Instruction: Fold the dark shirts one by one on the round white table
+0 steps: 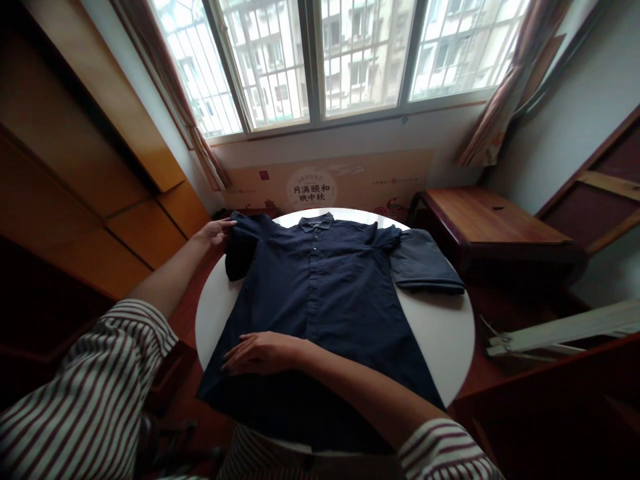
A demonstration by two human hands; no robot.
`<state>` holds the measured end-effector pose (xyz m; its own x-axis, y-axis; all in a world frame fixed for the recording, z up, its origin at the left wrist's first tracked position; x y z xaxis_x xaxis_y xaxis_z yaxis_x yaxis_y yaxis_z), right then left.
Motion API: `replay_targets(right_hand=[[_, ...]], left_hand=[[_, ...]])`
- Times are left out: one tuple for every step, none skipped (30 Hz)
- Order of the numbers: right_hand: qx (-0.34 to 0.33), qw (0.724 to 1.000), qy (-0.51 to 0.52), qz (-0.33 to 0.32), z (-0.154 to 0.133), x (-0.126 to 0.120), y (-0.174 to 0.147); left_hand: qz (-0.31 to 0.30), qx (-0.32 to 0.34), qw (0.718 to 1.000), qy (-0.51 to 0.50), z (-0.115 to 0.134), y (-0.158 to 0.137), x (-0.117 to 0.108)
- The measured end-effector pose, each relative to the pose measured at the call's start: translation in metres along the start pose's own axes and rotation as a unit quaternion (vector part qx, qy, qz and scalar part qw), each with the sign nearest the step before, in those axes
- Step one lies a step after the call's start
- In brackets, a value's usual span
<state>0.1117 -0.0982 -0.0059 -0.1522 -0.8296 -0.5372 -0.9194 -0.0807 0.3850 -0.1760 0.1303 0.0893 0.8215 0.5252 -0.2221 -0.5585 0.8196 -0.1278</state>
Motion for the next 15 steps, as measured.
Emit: replay_targets(right_hand=[[0.008,1.000,0.011,-0.010,-0.001,0.001,-0.001],[0.018,0.999,0.013,-0.027,-0.001,0.002,-0.001],[0.027,0.999,0.011,-0.045,0.000,0.005,-0.002],[0.035,0.998,0.006,-0.061,0.001,0.008,-0.002],[0.041,0.996,0.000,-0.073,0.003,0.011,-0.003],[0.045,0.996,-0.005,-0.081,0.003,0.013,-0.003],[0.047,0.995,-0.007,-0.083,0.004,0.016,-0.003],[0.050,0.995,-0.009,-0.083,0.003,0.017,-0.003],[0.051,0.995,-0.010,-0.080,0.003,0.019,-0.002],[0.050,0.996,-0.011,-0.077,0.002,0.019,-0.002],[0.048,0.996,-0.012,-0.074,0.001,0.019,-0.001],[0.044,0.996,-0.015,-0.072,0.000,0.019,-0.001],[0.041,0.996,-0.019,-0.072,0.000,0.019,-0.001],[0.040,0.996,-0.023,-0.072,-0.001,0.019,0.000],[0.039,0.996,-0.027,-0.074,-0.001,0.019,0.000]], left_hand=[[0.018,0.012,1.000,0.013,0.002,-0.001,-0.001],[0.042,0.024,0.998,0.028,0.003,-0.002,-0.001],[0.068,0.036,0.996,0.041,0.004,-0.003,-0.002],[0.095,0.050,0.993,0.055,0.006,-0.005,-0.003],[0.121,0.066,0.988,0.070,0.008,-0.007,-0.002],[0.143,0.084,0.983,0.083,0.010,-0.011,-0.001],[0.160,0.104,0.977,0.092,0.012,-0.016,0.002],[0.169,0.133,0.971,0.107,0.015,-0.022,0.008],[0.167,0.178,0.960,0.134,0.018,-0.031,0.016],[0.152,0.236,0.944,0.174,0.020,-0.042,0.029],[0.120,0.304,0.918,0.225,0.020,-0.055,0.046],[0.074,0.375,0.881,0.281,0.018,-0.070,0.065],[0.017,0.437,0.836,0.332,0.011,-0.086,0.087],[-0.045,0.481,0.795,0.368,0.002,-0.101,0.109],[-0.103,0.508,0.761,0.391,-0.011,-0.116,0.130]])
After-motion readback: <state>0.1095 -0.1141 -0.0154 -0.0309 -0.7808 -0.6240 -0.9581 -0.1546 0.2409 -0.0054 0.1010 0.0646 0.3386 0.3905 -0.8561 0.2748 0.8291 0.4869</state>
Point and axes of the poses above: each hand's wrist, its own y-axis towards the middle knuckle, its own x-axis out of the palm, z = x × y, the point moved 2 cm from there along y, towards the middle knuckle, and after that the axes turned 13 degrees about y, right-handed, at the moved point
